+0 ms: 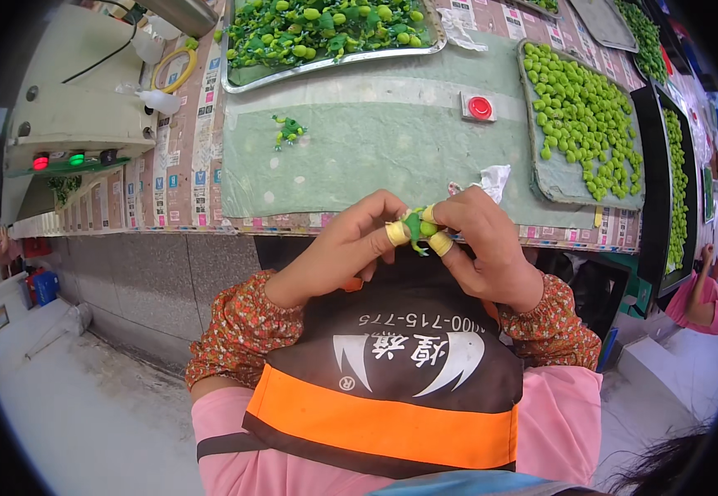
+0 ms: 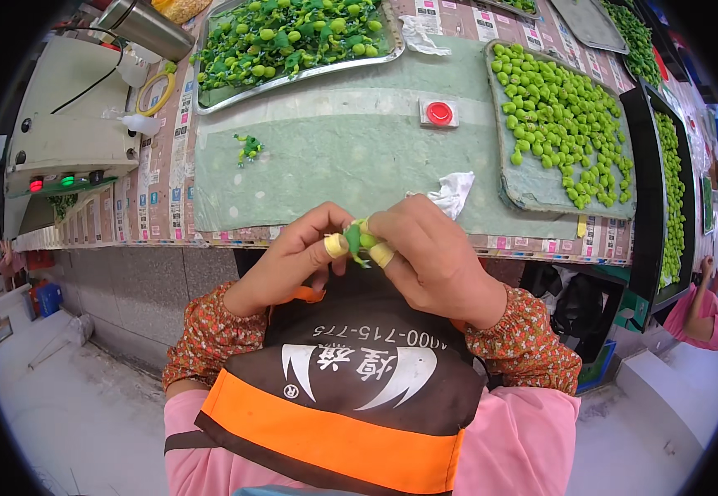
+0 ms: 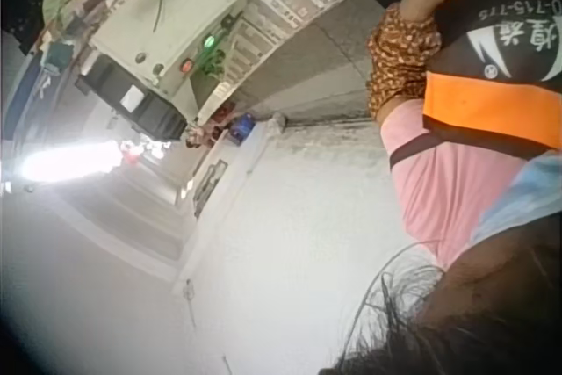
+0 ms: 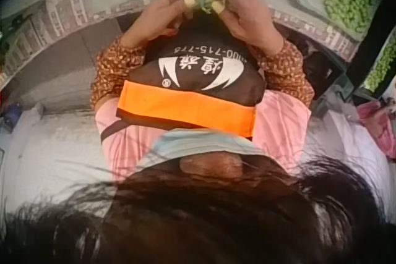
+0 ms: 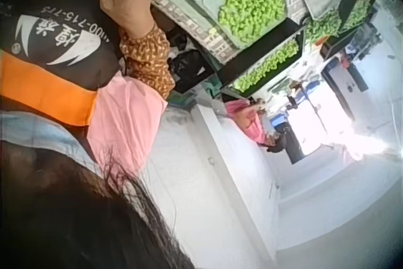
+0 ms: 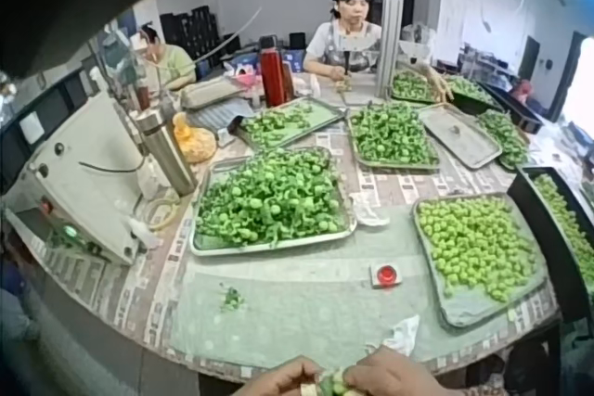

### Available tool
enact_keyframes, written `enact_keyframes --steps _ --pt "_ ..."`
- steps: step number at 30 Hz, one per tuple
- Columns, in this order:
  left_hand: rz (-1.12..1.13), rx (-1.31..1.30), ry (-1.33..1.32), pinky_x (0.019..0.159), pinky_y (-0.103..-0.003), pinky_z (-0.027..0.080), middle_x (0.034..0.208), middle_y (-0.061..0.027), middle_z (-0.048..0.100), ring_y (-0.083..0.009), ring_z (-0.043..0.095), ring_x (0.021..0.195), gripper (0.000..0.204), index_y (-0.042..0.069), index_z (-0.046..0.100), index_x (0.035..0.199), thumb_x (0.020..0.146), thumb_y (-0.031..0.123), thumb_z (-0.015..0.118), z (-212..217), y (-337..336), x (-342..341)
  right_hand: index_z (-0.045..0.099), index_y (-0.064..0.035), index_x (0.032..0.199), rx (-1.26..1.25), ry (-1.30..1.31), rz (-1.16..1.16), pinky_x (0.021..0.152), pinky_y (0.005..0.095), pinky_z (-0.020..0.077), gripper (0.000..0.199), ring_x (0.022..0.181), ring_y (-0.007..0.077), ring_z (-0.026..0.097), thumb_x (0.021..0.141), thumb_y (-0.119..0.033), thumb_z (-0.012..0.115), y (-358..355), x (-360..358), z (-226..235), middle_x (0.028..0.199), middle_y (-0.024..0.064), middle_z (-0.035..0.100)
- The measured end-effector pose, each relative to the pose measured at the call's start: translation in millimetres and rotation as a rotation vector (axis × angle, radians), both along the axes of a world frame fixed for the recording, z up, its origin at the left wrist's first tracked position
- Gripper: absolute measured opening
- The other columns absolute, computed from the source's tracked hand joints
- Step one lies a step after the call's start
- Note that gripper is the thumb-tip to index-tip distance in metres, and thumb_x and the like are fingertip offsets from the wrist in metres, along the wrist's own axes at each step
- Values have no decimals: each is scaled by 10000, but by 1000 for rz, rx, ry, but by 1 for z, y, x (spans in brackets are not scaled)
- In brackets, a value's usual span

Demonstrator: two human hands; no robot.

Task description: The person assembles toy frogs by attaching small head pieces to bodies by hand.

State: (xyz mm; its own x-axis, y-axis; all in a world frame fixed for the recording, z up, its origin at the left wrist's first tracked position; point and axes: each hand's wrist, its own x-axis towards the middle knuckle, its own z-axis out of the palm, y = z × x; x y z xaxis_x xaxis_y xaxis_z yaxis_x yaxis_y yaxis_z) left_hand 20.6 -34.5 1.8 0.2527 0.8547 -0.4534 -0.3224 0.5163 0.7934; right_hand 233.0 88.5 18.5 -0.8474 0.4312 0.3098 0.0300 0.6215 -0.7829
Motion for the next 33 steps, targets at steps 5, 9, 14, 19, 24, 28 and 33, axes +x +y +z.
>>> enact_keyframes --steps 5,9,14,19,24,28,33 --pt "-10 -28 -221 473 -159 359 858 51 549 -2 502 677 204 106 548 1157 1045 252 637 -9 -3 -4 618 -11 1158 -86 13 41 708 380 525 310 795 313 658 868 42 714 -4 1 -9 933 134 645" --pt "24 9 -218 495 -152 363 848 65 549 2 513 688 180 107 568 1129 1028 224 660 -13 -3 -3 641 0 1116 -369 6 45 661 362 528 254 761 307 683 877 32 719 -5 2 -8 920 140 674" --pt "0 -33 -333 512 -152 372 850 68 554 0 519 694 161 99 585 1100 1024 217 664 -13 -4 -7 658 -6 1040 -326 -19 77 640 358 518 194 733 298 680 863 19 733 -8 2 -14 869 133 665" --pt "-43 -30 -231 517 -155 392 846 70 572 0 533 692 146 105 599 1103 1023 211 660 -18 -6 -7 639 -20 995 -285 0 91 593 388 476 196 684 324 639 830 34 731 -14 1 -18 821 138 624" --pt "-69 -23 -206 521 -162 411 847 70 580 0 539 687 138 103 599 1111 1023 193 655 -25 -5 -5 629 -25 982 -259 -3 110 584 395 464 198 674 336 619 821 45 722 -14 0 -17 810 144 608" --pt "-91 -20 -195 523 -162 415 851 67 583 1 540 689 134 99 598 1107 1023 189 652 -28 -4 -4 625 -24 978 -261 -24 116 582 393 460 200 673 342 613 819 45 724 -14 3 -19 807 144 600" --pt "-80 -7 -157 527 -165 408 852 66 580 0 522 686 144 109 595 1095 1022 216 657 -16 -3 -7 625 -19 996 -257 -33 114 596 387 473 203 684 333 623 829 41 723 -11 0 -14 824 141 611"
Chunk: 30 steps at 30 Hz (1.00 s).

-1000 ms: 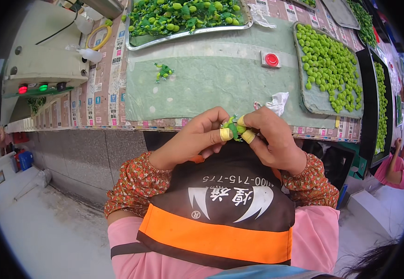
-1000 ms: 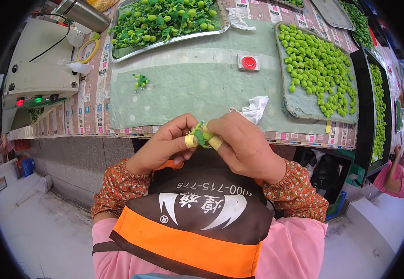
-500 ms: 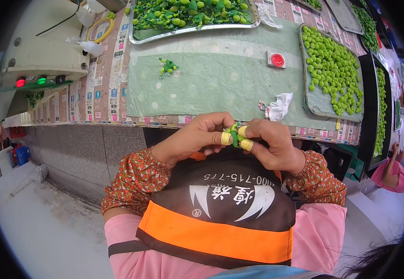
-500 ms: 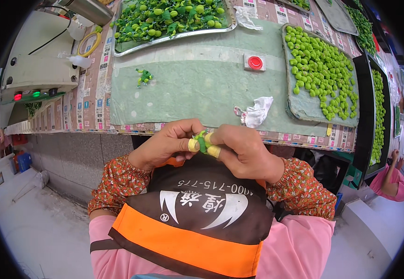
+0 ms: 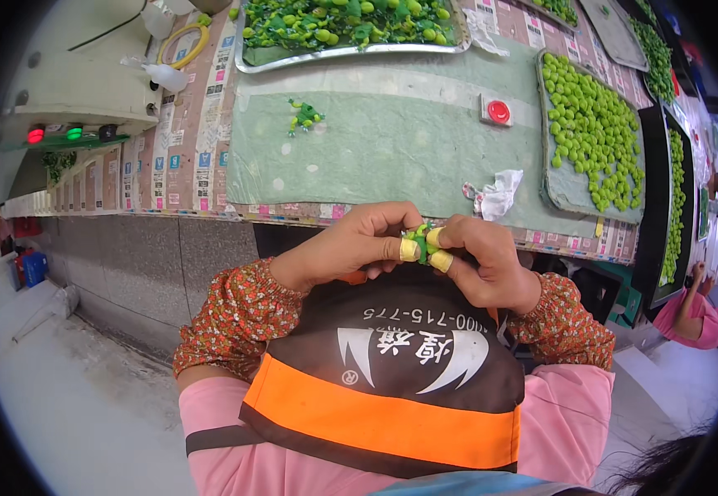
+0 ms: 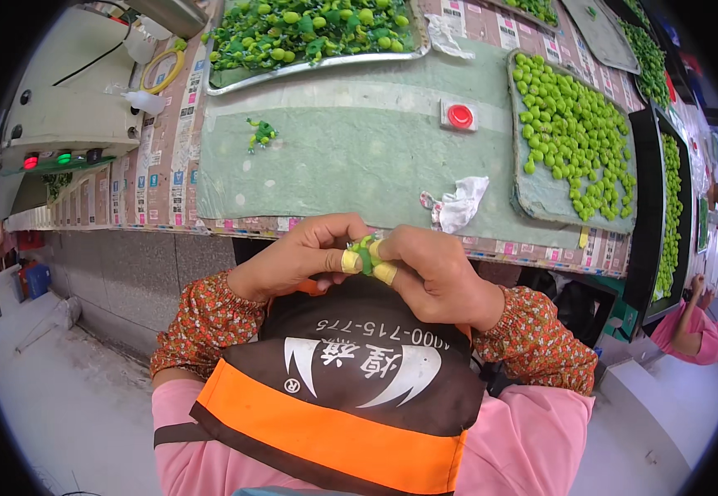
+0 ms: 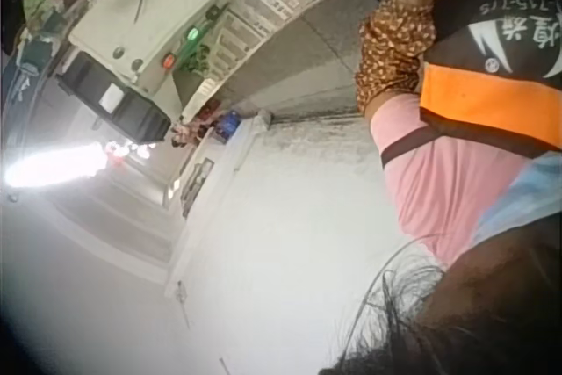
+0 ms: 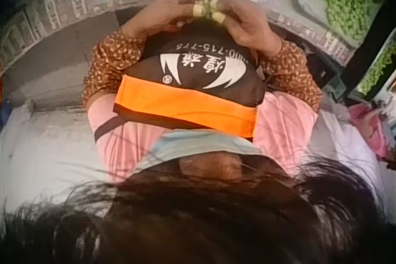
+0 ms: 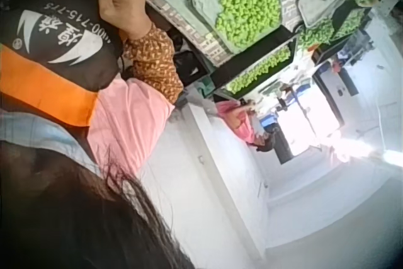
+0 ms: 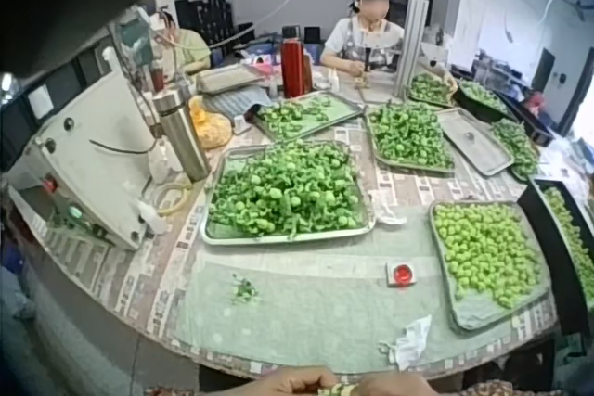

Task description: The person assembles toy frogs by attaching small head pieces to bodies by hand.

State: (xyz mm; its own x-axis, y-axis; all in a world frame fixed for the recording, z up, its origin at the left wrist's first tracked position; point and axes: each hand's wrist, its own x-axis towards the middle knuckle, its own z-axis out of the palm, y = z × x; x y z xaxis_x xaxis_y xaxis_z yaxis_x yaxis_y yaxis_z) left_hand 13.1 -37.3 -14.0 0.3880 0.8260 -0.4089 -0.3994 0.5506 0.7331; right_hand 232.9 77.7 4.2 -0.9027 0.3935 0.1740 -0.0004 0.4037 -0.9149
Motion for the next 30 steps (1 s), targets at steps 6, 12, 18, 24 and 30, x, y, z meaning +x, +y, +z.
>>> enact_keyframes --steps 6,12,18,24,30 --pt "146 169 162 536 -173 416 935 41 581 -22 536 749 246 124 545 1244 1048 253 619 11 2 -15 634 -6 1082 45 -66 13 681 340 529 213 764 286 679 881 20 700 28 -32 37 913 133 672" --pt "514 171 348 564 -183 458 1048 -20 619 -37 551 746 296 82 539 1308 1069 253 574 20 -3 -35 614 -4 1098 214 82 -218 647 296 486 181 722 120 572 930 -30 678 94 -106 49 846 61 639" --pt "484 208 389 625 -172 442 1066 8 627 -17 521 780 201 80 594 1193 1063 233 582 22 -7 -45 622 -16 1182 266 -28 -376 740 354 527 271 798 264 663 932 -115 656 165 -178 50 967 170 706" --pt "713 375 878 704 -227 439 962 42 611 -39 501 827 172 46 617 1173 1013 103 595 5 -20 -80 592 -52 1365 365 -40 -316 810 284 534 392 976 123 650 975 -72 631 166 -142 48 1119 46 718" --pt "700 357 1526 761 -445 498 966 -109 668 -328 632 881 162 69 649 1095 946 134 635 14 -6 -94 648 -34 1271 198 -155 -352 714 239 473 325 913 91 606 948 -66 670 126 -65 53 1101 23 719"
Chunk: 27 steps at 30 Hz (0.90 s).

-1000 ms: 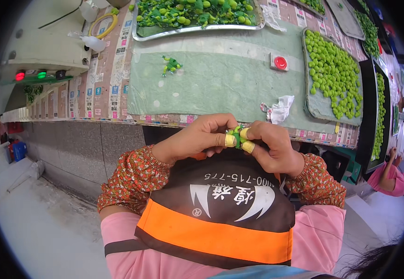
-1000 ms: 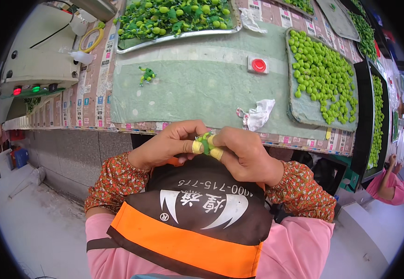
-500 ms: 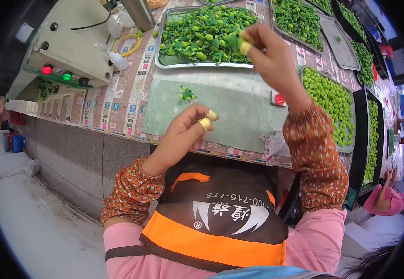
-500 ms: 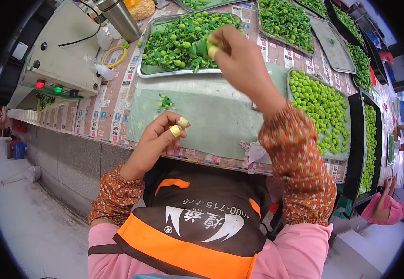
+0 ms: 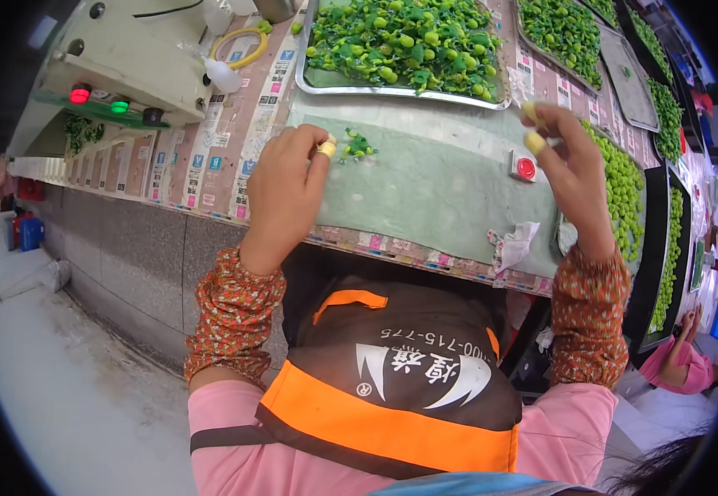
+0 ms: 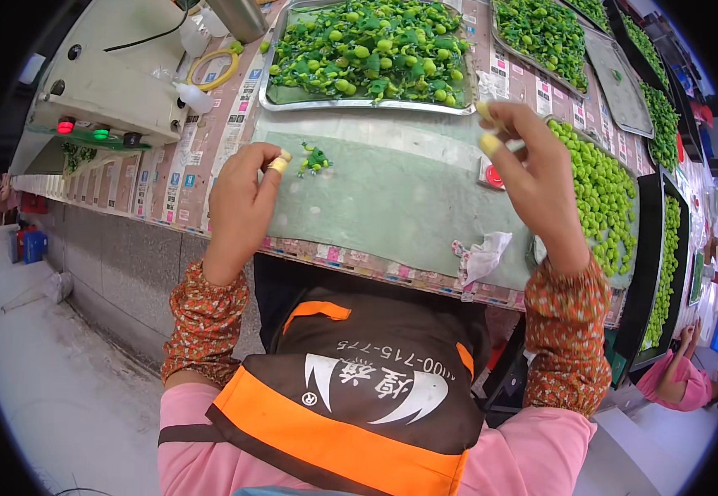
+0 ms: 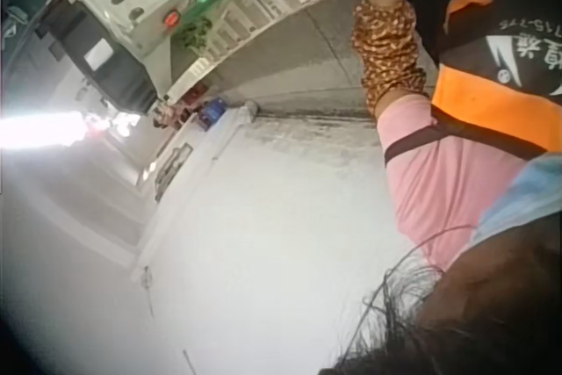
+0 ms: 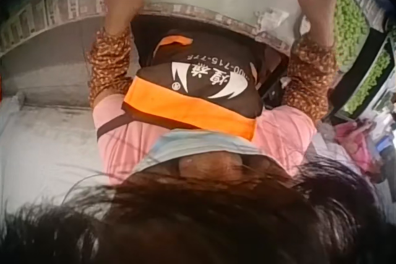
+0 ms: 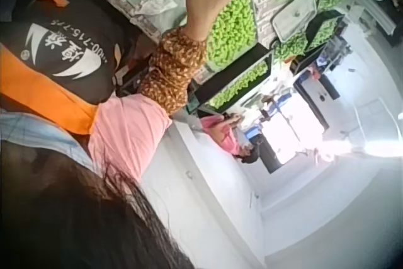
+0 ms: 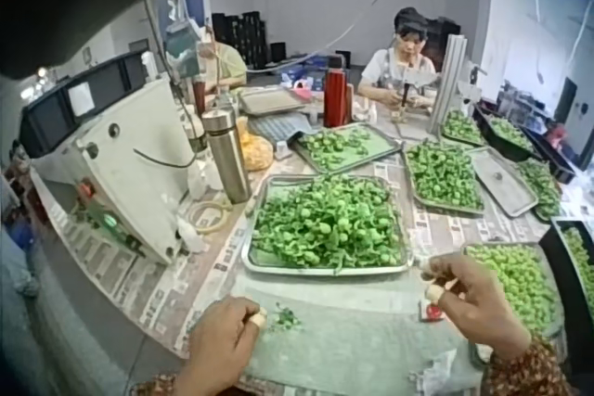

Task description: The person assembles toy frogs by attaching small head pieces to bodies by hand.

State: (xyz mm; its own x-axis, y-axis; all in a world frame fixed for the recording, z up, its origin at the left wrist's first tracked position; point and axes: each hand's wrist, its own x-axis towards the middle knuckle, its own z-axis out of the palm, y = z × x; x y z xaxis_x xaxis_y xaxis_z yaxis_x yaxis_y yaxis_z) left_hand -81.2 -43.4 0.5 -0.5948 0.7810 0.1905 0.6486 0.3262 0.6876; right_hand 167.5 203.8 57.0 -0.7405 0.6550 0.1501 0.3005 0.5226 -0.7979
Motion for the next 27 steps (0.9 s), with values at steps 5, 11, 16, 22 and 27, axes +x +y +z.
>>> enact_keyframes --steps 5,11,16,22,27 --pt "-80 -129 429 781 -483 505 1013 -116 605 -334 597 994 229 100 612 1123 910 156 675 -6 27 14 680 -18 1205 111 -36 -184 760 252 497 259 904 89 614 947 -32 671 -8 78 3 1097 39 720" --pt "-101 -101 128 803 -405 495 1017 -138 637 -307 618 917 277 48 578 1183 928 102 671 -23 22 9 671 17 1045 185 -199 -414 657 251 469 122 713 68 549 932 -18 698 -5 153 -5 839 22 649" --pt "-186 62 -287 826 -290 473 1035 -55 637 -151 599 917 232 38 581 1214 992 78 635 -11 21 20 664 1 1016 244 -273 -363 705 356 505 154 798 287 633 867 42 668 -20 172 -23 919 136 637" --pt "-358 220 -452 865 -246 458 1082 -18 632 -97 579 989 250 28 589 1281 1032 48 583 12 25 48 661 -42 1065 496 -336 -233 745 448 498 246 879 376 615 839 47 628 -27 146 -35 928 150 616" --pt "-390 144 -518 779 -239 454 1099 -21 647 -89 586 962 231 34 611 1253 1024 62 599 16 18 59 657 -55 1083 580 -397 -186 747 443 502 230 895 372 619 864 14 635 -14 149 -50 946 146 630"
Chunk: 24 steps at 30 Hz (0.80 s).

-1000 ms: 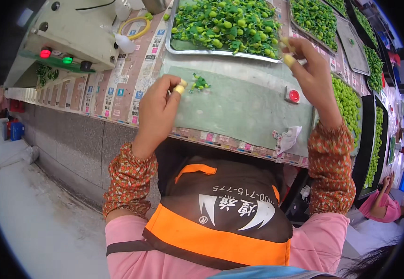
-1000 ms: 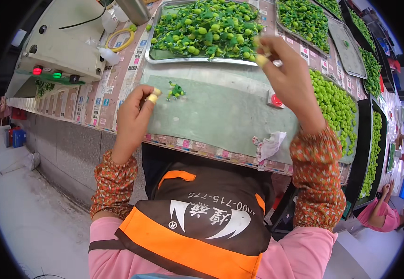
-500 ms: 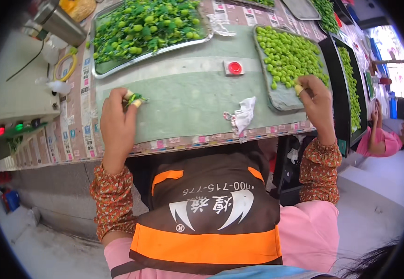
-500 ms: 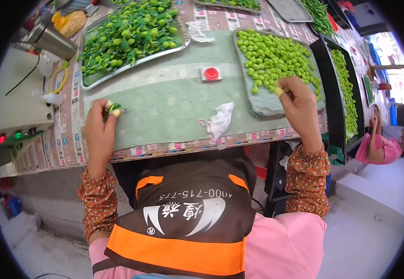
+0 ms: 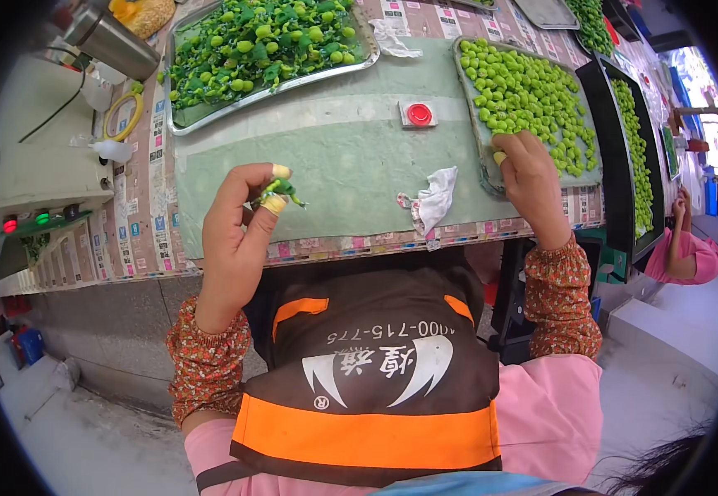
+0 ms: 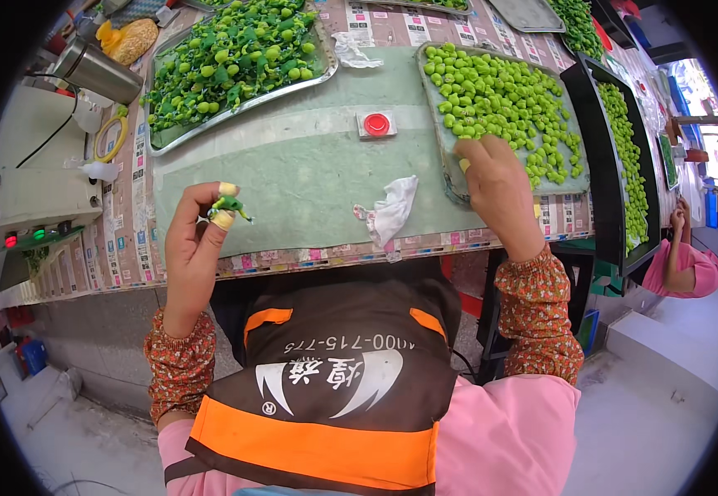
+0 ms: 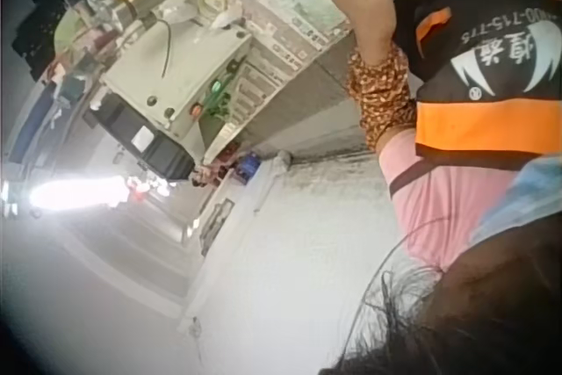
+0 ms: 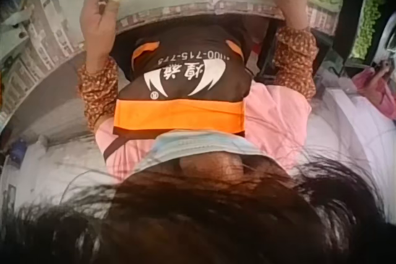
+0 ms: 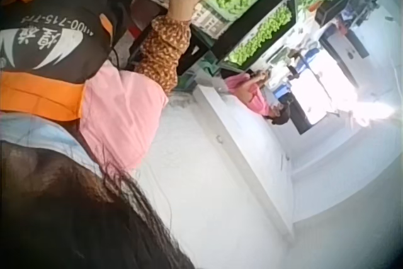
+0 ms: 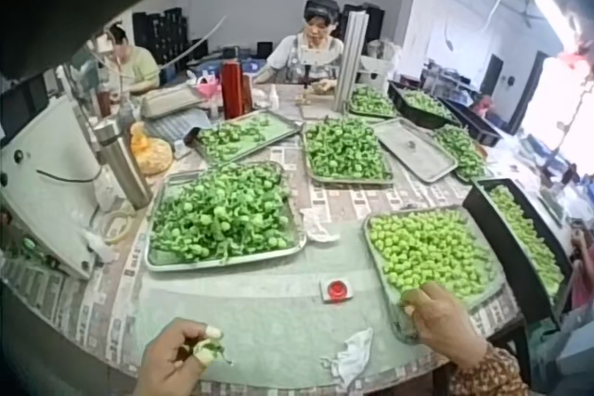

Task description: The person assembles toy frogs by attaching small head pieces to bodies by hand.

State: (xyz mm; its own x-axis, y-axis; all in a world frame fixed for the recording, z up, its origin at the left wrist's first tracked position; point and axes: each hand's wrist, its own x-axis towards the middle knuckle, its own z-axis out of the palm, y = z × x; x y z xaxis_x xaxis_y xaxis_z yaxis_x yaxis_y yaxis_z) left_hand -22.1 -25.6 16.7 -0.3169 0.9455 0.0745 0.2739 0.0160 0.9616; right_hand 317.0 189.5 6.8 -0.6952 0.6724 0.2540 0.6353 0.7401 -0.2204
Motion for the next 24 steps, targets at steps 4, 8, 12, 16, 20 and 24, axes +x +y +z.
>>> enact_keyframes --steps 4,8,12,16,20,24 --pt "-10 -49 -31 755 -238 448 1099 -23 654 -84 585 955 225 33 617 1240 1018 69 608 -6 -4 2 641 -37 1088 -313 222 -231 768 424 503 173 905 355 621 915 -39 648 0 5 -2 977 152 653" --pt "-25 -51 -50 749 -239 451 1093 -21 655 -86 583 943 221 30 617 1233 1016 71 612 -6 -3 5 627 -23 1100 -90 127 -234 787 429 495 166 898 349 611 939 -60 648 1 16 -8 969 152 648" --pt "-57 -50 -83 776 -244 463 1100 -21 658 -89 583 943 216 28 617 1228 1017 74 611 -10 -2 7 630 -30 1113 -80 92 -232 798 439 491 179 912 353 608 934 -45 641 -4 17 -4 967 155 633" --pt "-85 -121 -143 848 -256 478 1104 -28 663 -91 580 954 215 21 614 1228 1018 64 606 -5 -1 11 635 -41 1160 -46 107 -176 825 457 486 264 950 371 596 898 -6 638 -7 19 -5 999 162 613" --pt "-99 -129 -158 882 -259 481 1100 -31 668 -93 585 970 215 14 612 1227 1015 54 606 -5 -2 15 638 -48 1197 -24 60 -92 847 467 484 329 992 382 586 874 10 638 -4 26 -11 1025 164 601" --pt "-93 -160 -166 893 -262 479 1097 -33 670 -101 596 987 217 13 612 1226 1012 49 606 -6 -2 18 638 -45 1207 27 31 -75 857 465 485 332 996 380 587 879 8 635 -3 24 -8 1018 167 597"
